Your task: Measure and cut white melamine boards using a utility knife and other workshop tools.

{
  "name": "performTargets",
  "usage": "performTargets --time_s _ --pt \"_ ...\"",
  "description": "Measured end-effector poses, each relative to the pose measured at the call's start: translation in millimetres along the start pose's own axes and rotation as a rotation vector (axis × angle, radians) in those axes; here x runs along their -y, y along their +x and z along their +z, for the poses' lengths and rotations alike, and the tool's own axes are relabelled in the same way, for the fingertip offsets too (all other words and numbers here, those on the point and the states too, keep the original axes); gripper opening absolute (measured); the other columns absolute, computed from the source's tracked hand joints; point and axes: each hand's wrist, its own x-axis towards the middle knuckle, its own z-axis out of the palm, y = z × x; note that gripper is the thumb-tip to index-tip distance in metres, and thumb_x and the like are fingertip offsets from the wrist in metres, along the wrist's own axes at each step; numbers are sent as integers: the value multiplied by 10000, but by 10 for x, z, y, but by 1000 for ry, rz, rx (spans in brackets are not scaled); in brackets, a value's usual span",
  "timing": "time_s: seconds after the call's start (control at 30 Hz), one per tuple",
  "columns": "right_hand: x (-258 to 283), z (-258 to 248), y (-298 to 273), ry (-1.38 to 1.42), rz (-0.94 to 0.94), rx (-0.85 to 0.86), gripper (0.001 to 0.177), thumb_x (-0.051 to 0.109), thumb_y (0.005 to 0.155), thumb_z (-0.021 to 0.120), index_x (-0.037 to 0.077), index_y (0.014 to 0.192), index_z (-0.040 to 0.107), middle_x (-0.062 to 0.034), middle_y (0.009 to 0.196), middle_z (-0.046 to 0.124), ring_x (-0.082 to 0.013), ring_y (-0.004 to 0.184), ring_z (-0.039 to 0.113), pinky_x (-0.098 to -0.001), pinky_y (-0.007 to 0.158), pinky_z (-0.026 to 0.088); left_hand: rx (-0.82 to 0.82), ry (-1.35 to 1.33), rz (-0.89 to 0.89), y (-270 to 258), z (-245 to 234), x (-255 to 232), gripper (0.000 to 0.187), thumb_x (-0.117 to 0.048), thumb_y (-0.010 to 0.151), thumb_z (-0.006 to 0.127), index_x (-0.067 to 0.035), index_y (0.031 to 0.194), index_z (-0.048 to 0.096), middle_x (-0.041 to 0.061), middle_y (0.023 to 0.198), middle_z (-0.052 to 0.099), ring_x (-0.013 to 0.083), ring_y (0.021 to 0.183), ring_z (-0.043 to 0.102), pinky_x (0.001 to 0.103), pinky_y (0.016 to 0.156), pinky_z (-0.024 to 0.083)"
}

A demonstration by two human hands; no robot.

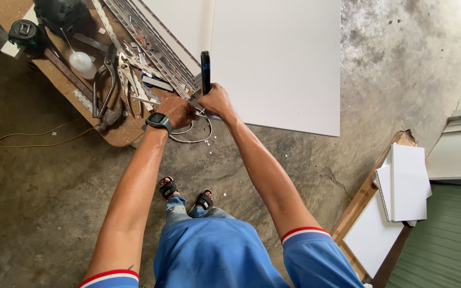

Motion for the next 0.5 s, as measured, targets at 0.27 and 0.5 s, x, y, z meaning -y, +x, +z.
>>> performTargets --time_s 0.27,0.5 --pt "-44 -40 26 180 32 115 73 36 745 608 64 691 568 -42 571 561 -119 429 530 -281 407 477 63 -16 -32 -37 -100 -52 117 -307 925 731 -279 997 819 18 859 780 229 719 681 391 667 550" --pt "-229 -74 113 390 119 222 146 -12 743 623 46 624 563 -51 518 546 -146 381 545 -302 357 489 54 -55 -51 -86 -190 -106 180 -219 879 748 -300 1024 816 38 897 772 266 780 701 412 687 552"
